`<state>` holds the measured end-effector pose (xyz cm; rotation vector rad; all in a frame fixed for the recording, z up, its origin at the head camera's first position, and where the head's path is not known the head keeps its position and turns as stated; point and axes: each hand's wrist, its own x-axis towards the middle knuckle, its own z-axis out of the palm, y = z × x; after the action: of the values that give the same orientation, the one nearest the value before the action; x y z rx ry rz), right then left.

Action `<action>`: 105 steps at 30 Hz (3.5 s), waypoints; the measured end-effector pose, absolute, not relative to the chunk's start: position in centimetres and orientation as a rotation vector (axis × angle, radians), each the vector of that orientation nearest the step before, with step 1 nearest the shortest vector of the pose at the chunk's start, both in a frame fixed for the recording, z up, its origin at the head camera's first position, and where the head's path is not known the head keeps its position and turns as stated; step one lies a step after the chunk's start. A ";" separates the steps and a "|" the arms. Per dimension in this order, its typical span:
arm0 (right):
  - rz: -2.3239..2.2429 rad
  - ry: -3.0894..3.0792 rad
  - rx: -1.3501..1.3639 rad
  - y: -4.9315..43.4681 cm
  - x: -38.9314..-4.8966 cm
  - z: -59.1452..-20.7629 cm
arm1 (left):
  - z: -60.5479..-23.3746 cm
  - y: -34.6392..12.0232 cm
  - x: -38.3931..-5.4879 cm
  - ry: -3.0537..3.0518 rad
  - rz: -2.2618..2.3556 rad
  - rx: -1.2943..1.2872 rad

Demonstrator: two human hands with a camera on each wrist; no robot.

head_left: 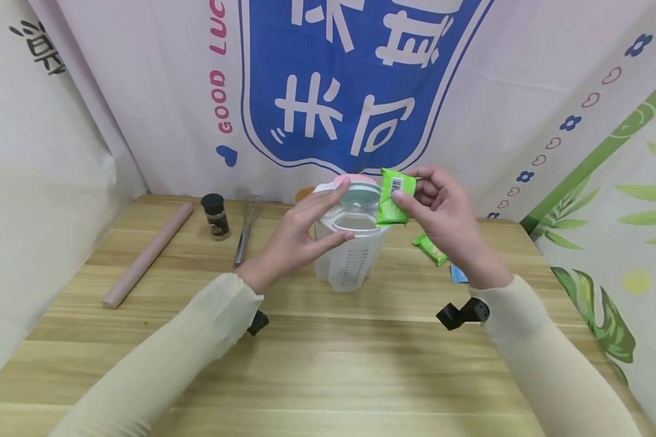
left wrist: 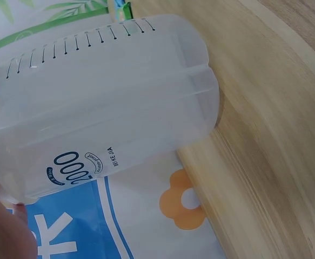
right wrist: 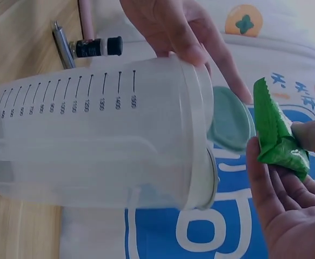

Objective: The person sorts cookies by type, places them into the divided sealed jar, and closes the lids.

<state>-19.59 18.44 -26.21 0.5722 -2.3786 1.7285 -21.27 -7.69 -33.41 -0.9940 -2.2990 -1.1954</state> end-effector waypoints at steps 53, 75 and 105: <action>0.867 -2.429 1.124 15.6 -19.2 -28.1 | -33.5 -7.6 -21.5 -2.270 -1.236 -1.009; 0.897 -2.419 1.137 15.8 -19.3 -28.5 | -33.6 -7.6 -21.6 -2.249 -1.218 -1.009; 1.174 -2.611 0.300 25.7 -24.1 -34.4 | -33.5 -7.5 -21.5 -2.283 -1.235 -0.967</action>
<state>-24.11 25.69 -34.36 0.3003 -2.6105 1.1736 -21.51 -7.53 -33.47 -0.9669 -2.2831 -1.2353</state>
